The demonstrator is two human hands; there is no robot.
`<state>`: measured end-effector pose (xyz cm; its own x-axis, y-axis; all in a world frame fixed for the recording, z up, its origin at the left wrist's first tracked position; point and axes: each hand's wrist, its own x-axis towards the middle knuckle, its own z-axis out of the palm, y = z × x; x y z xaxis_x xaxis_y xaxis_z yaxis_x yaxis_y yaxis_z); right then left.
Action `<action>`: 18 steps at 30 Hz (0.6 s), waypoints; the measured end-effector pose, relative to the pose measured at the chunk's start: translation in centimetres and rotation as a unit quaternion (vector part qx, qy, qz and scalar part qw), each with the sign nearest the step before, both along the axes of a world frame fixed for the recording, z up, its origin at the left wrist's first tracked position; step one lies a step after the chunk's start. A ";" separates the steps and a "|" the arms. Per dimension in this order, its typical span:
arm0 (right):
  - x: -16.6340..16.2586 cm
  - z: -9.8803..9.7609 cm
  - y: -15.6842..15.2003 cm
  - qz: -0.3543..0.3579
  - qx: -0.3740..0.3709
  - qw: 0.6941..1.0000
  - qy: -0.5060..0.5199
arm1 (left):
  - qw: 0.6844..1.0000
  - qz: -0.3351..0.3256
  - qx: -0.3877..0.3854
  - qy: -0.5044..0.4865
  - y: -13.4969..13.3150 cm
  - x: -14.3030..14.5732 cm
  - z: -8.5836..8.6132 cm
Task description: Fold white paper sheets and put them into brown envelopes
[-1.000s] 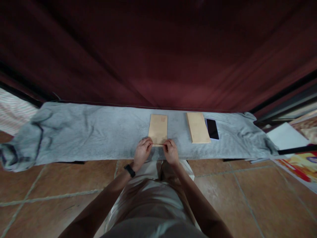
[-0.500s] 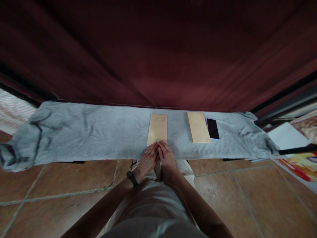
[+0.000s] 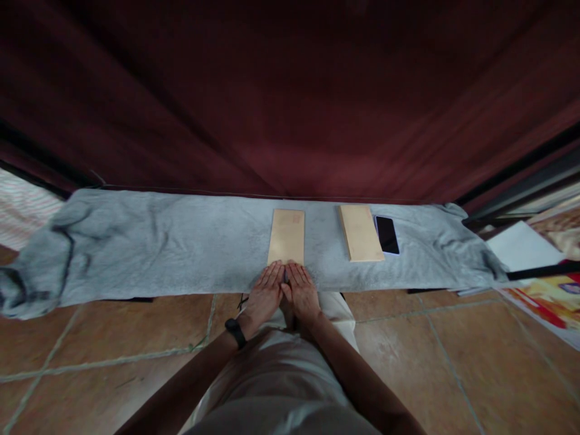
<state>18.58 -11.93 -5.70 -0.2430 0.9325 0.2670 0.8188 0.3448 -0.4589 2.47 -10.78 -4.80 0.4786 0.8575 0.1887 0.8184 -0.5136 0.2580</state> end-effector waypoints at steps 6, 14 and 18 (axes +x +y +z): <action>1.1 -0.2 -0.4 -0.014 0.002 1.000 0.002 | 0.999 0.031 -0.003 -0.024 0.0 -1.2 0.6; 3.0 -0.3 -0.7 -0.039 0.006 0.999 0.002 | 0.996 0.068 0.009 -0.051 -0.2 -1.9 0.5; 3.1 -0.3 -0.8 -0.048 0.012 0.999 0.000 | 0.993 0.090 0.027 -0.070 0.5 -1.7 0.6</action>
